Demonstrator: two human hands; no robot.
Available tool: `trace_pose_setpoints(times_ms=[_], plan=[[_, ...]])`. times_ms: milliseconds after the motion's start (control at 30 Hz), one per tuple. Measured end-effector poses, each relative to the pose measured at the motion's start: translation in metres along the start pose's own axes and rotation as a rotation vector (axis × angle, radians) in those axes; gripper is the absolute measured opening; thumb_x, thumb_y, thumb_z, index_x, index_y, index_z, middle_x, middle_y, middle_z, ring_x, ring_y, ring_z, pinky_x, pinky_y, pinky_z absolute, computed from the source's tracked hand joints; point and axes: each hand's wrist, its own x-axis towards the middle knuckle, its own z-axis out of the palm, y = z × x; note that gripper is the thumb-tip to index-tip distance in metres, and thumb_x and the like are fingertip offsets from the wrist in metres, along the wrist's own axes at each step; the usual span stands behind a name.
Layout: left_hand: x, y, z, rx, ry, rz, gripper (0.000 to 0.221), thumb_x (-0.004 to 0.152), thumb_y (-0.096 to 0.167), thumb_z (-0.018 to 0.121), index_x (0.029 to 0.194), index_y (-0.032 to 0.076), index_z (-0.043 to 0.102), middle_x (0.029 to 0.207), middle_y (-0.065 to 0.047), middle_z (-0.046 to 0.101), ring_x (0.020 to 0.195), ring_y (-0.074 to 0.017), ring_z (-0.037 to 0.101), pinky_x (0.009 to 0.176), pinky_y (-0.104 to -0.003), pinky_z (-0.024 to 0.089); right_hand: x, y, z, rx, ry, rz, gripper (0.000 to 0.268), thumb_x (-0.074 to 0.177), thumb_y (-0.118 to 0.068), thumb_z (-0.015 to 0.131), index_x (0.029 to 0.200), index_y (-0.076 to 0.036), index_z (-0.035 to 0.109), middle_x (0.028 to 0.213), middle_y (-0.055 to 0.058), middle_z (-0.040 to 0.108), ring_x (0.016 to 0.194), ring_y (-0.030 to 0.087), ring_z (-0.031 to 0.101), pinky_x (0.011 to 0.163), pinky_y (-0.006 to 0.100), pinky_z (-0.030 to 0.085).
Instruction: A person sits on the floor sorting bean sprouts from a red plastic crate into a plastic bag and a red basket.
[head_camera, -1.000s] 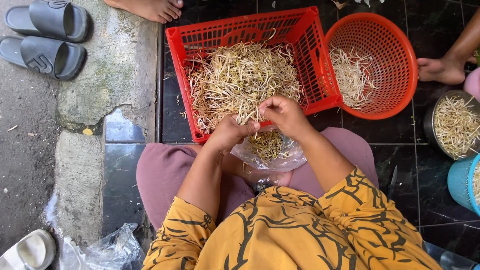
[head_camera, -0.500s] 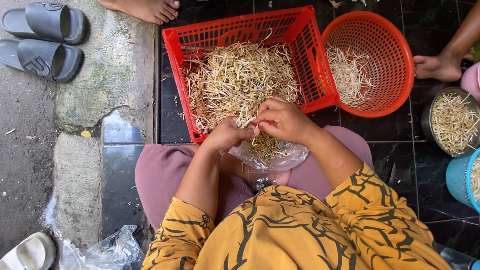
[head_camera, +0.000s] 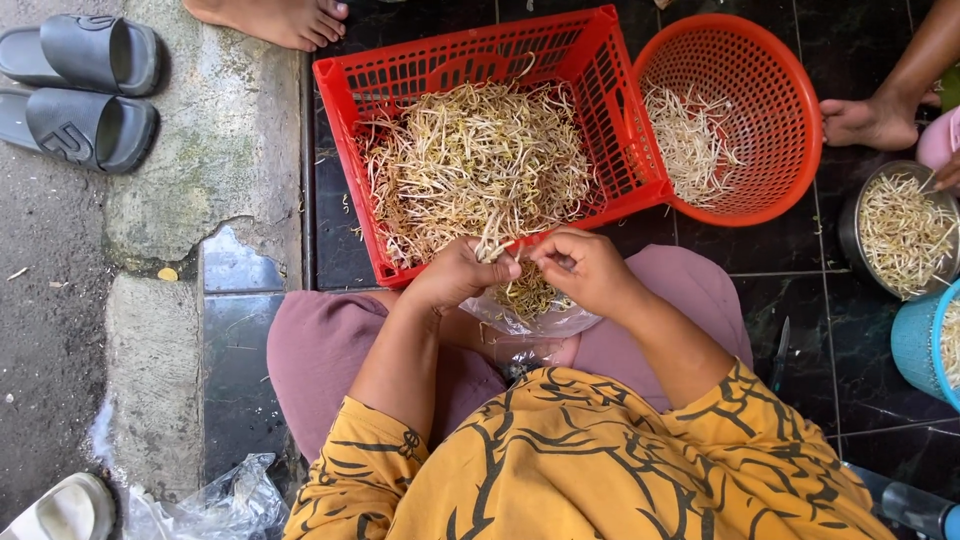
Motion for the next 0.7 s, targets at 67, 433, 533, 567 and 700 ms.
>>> trace_pose_setpoints(times_ms=[67,433,533,567,700], plan=[[0.003,-0.003,-0.002,-0.015,0.018,0.008,0.015,0.079,0.008,0.086,0.083,0.002,0.074,0.049,0.002,0.043,0.042,-0.0001,0.033,0.039,-0.015,0.021,-0.003,-0.016,-0.014,-0.11,-0.055,-0.042,0.012,0.081,-0.006,0.069,0.088,-0.008,0.078,0.087,0.011,0.074,0.076,0.028,0.066,0.068,0.038,0.054],[0.017,-0.015,0.023,-0.049,0.156,0.151,0.015,0.083,0.013,0.086,0.084,0.004,0.074,0.05,-0.001,0.052,0.041,-0.001,0.036,0.04,-0.018,0.023,-0.017,0.015,0.037,0.2,0.008,0.254,0.004,0.083,-0.015,0.074,0.081,-0.013,0.077,0.058,-0.004,0.056,0.06,0.008,0.049,0.057,0.024,0.041],[0.019,-0.021,0.024,-0.045,0.17,0.177,0.014,0.084,0.014,0.085,0.082,0.005,0.074,0.053,-0.004,0.06,0.043,-0.0005,0.039,0.042,-0.018,0.024,-0.013,0.002,0.037,0.232,0.064,0.282,0.007,0.082,-0.012,0.072,0.076,-0.015,0.073,0.055,-0.003,0.053,0.058,0.008,0.046,0.054,0.024,0.038],[0.02,-0.025,0.024,-0.027,0.182,0.2,0.014,0.085,0.015,0.085,0.082,0.006,0.074,0.055,-0.004,0.063,0.046,-0.0008,0.039,0.046,-0.019,0.024,-0.013,-0.002,0.035,0.304,0.077,0.297,0.01,0.084,-0.01,0.069,0.077,-0.014,0.073,0.059,-0.005,0.053,0.061,0.007,0.046,0.057,0.023,0.039],[0.026,-0.036,0.028,-0.061,0.208,0.248,0.016,0.086,0.015,0.084,0.083,0.005,0.073,0.06,-0.004,0.065,0.053,-0.0021,0.044,0.051,-0.018,0.028,-0.01,0.001,0.039,0.581,0.151,0.518,0.008,0.084,-0.011,0.065,0.081,-0.009,0.072,0.07,0.005,0.069,0.065,0.007,0.057,0.059,0.018,0.046]])
